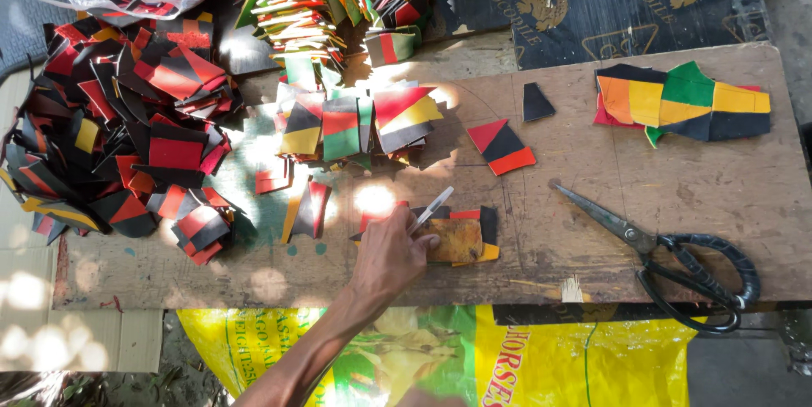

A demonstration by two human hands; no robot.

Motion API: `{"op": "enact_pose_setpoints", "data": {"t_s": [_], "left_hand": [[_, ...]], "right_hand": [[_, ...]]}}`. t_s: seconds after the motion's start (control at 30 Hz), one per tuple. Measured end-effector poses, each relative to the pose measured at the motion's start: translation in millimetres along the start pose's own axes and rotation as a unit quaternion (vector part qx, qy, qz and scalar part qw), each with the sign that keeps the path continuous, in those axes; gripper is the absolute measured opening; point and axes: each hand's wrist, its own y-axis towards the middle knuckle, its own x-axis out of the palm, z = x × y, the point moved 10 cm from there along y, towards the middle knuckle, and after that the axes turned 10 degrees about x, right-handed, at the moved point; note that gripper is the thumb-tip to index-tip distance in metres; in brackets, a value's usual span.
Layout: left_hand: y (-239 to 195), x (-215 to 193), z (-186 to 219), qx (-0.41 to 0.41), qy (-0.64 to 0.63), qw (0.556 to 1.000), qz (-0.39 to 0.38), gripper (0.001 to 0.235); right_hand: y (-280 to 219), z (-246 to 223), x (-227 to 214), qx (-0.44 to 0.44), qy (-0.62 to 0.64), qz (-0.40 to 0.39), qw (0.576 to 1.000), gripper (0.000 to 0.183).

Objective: The person uses a utility knife and scissors to cut small multicolored rubber pieces on a wooden table. They repeatedly score, trim, and stack the cut pieces into piles while working outdoors under dappled sunlight.

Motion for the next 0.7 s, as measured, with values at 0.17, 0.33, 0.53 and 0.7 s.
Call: {"op": "enact_pose_setpoints", "data": {"t_s": [0.17,0.33,0.53,0.7], "left_hand": [[0,0,-2,-0.013,-0.012,1.0,-0.004,0.034],[1,-2,-1,-0.009,-0.022,1.0,-0.001,0.033],[0,-1,-4,-0.003,-0.003,1.0,-0.004,0.032],[0,-2,-3,0.01,-0.01,1.0,0.006,0.033]], "right_hand": [[5,6,32,-0.082,-0.147,-0.006,0.986,0.024],[-25,-12,-42,-0.121,-0.284,0.171,0.936,0.03],[-60,-63,-115,-0.145,-0.343,0.31,0.875,0.024],[-57,-100,-127,-0.197,-0.396,0.41,0.798,0.02]]}}
